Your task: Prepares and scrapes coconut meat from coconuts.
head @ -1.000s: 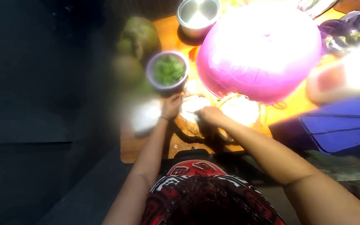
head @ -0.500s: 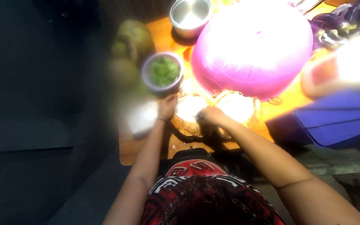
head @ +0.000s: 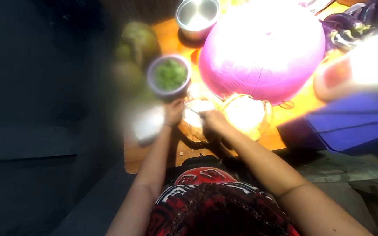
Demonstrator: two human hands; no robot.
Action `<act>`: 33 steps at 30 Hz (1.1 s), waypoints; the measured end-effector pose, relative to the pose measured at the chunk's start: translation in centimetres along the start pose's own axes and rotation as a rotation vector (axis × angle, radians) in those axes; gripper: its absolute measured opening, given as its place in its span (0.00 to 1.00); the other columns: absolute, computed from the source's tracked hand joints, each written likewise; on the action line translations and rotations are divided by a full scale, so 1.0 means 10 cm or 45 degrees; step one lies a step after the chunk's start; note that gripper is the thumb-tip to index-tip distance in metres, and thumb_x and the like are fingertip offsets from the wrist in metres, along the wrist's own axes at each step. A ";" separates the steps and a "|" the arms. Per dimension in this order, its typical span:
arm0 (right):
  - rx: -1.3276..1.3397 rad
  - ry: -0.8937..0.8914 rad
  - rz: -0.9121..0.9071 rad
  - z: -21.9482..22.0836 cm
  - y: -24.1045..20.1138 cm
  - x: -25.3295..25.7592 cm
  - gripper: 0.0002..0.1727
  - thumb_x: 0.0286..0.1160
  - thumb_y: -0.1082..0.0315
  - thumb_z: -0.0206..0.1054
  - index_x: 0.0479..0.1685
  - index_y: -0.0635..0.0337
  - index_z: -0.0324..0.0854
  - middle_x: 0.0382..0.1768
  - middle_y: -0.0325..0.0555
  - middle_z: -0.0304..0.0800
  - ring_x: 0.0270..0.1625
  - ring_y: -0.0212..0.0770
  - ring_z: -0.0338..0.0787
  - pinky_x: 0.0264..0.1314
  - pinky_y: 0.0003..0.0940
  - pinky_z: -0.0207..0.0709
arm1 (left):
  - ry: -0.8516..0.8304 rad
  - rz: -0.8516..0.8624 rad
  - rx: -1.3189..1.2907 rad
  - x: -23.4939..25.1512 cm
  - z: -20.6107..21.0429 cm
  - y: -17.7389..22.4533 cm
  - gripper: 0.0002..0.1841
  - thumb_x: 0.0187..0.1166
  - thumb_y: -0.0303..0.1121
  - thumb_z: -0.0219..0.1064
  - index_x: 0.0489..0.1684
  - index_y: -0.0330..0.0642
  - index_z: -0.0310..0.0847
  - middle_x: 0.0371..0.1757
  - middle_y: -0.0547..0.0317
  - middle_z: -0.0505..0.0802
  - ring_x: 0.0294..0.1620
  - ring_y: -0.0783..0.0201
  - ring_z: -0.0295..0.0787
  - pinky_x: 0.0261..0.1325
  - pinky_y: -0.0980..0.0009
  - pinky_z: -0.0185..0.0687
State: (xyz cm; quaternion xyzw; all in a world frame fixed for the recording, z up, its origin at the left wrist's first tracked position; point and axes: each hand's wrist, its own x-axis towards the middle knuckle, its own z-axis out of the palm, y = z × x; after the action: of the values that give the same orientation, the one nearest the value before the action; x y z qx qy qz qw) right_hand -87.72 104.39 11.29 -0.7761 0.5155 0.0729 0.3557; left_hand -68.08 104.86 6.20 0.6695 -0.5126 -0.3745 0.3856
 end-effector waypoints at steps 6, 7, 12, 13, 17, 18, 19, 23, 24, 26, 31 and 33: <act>-0.093 -0.164 -0.102 0.10 0.09 -0.04 0.13 0.87 0.64 0.60 0.56 0.56 0.89 0.50 0.60 0.93 0.59 0.64 0.91 0.57 0.69 0.81 | 0.005 0.017 0.021 0.00 -0.01 -0.05 0.14 0.89 0.35 0.60 0.60 0.39 0.88 0.56 0.52 0.94 0.55 0.66 0.91 0.65 0.62 0.82; -0.079 -0.177 -0.091 0.02 0.13 -0.02 0.13 0.86 0.63 0.61 0.55 0.56 0.90 0.52 0.60 0.93 0.60 0.64 0.91 0.59 0.70 0.80 | 0.012 0.018 0.017 0.00 -0.01 -0.04 0.14 0.89 0.34 0.60 0.60 0.39 0.88 0.56 0.52 0.94 0.55 0.66 0.91 0.65 0.62 0.82; 0.227 0.047 0.020 0.10 -0.06 0.00 0.16 0.88 0.68 0.57 0.64 0.59 0.86 0.54 0.63 0.92 0.62 0.64 0.90 0.64 0.66 0.80 | 0.039 -0.003 -0.006 -0.02 0.01 -0.03 0.13 0.88 0.34 0.61 0.59 0.40 0.88 0.53 0.53 0.95 0.52 0.66 0.91 0.62 0.63 0.83; 0.226 0.025 0.020 0.19 -0.13 0.00 0.17 0.88 0.68 0.56 0.67 0.58 0.84 0.54 0.63 0.91 0.62 0.64 0.90 0.63 0.66 0.81 | 0.039 -0.007 0.001 -0.01 0.00 -0.03 0.13 0.89 0.35 0.61 0.59 0.40 0.88 0.53 0.53 0.95 0.52 0.66 0.91 0.62 0.62 0.84; 0.100 -0.162 -0.027 0.21 -0.10 -0.02 0.16 0.88 0.66 0.58 0.66 0.58 0.85 0.57 0.63 0.91 0.64 0.65 0.89 0.63 0.68 0.80 | 0.048 0.010 -0.002 -0.03 0.03 -0.05 0.13 0.88 0.34 0.61 0.58 0.39 0.88 0.53 0.52 0.95 0.52 0.66 0.91 0.62 0.63 0.83; 0.083 -0.195 -0.047 0.15 -0.03 -0.02 0.15 0.87 0.66 0.59 0.63 0.59 0.87 0.56 0.63 0.91 0.64 0.65 0.89 0.64 0.69 0.79 | 0.050 0.022 0.003 -0.02 0.02 -0.05 0.13 0.88 0.34 0.61 0.59 0.38 0.88 0.54 0.51 0.95 0.55 0.65 0.91 0.65 0.61 0.83; 0.089 -0.199 -0.061 0.09 0.04 -0.02 0.14 0.86 0.66 0.60 0.60 0.59 0.88 0.55 0.62 0.91 0.63 0.64 0.89 0.64 0.69 0.79 | 0.051 0.038 0.016 -0.02 0.01 -0.05 0.14 0.88 0.34 0.60 0.59 0.38 0.88 0.56 0.51 0.94 0.58 0.64 0.91 0.68 0.60 0.82; 0.206 0.021 0.023 0.11 0.04 0.01 0.17 0.90 0.65 0.57 0.66 0.57 0.87 0.57 0.62 0.92 0.65 0.63 0.89 0.66 0.66 0.79 | 0.042 0.064 0.012 -0.03 0.03 -0.07 0.14 0.88 0.34 0.60 0.59 0.38 0.89 0.57 0.51 0.94 0.58 0.64 0.91 0.68 0.60 0.81; 0.189 0.023 0.033 0.16 -0.02 0.04 0.18 0.90 0.66 0.56 0.70 0.56 0.84 0.57 0.62 0.92 0.64 0.64 0.89 0.66 0.66 0.79 | 0.043 0.057 0.001 -0.02 0.03 -0.07 0.14 0.88 0.34 0.61 0.59 0.38 0.89 0.57 0.51 0.95 0.58 0.65 0.91 0.68 0.61 0.82; 0.107 -0.041 0.004 0.23 -0.08 0.04 0.20 0.89 0.66 0.55 0.74 0.52 0.82 0.57 0.61 0.92 0.64 0.64 0.90 0.64 0.67 0.80 | 0.045 0.041 -0.024 -0.03 0.02 -0.06 0.14 0.88 0.34 0.61 0.59 0.38 0.88 0.57 0.51 0.94 0.57 0.65 0.91 0.67 0.62 0.82; -0.064 -0.223 -0.047 -0.04 0.08 -0.04 0.14 0.86 0.64 0.62 0.60 0.54 0.89 0.56 0.60 0.92 0.63 0.64 0.89 0.61 0.70 0.79 | 0.038 0.057 0.000 -0.04 0.00 -0.04 0.14 0.88 0.34 0.60 0.60 0.37 0.88 0.58 0.50 0.94 0.58 0.65 0.90 0.68 0.61 0.81; -0.029 -0.155 -0.038 -0.10 0.11 0.01 0.14 0.86 0.63 0.62 0.59 0.52 0.91 0.56 0.60 0.93 0.63 0.64 0.89 0.61 0.71 0.79 | 0.044 0.050 -0.008 -0.05 0.02 -0.05 0.14 0.88 0.34 0.61 0.59 0.38 0.88 0.56 0.52 0.94 0.56 0.66 0.91 0.66 0.62 0.82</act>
State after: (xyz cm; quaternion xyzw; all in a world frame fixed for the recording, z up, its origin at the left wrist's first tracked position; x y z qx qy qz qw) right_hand -88.89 103.48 11.44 -0.7818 0.4806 0.1205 0.3786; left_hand -68.13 105.39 5.71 0.6646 -0.5177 -0.3569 0.4037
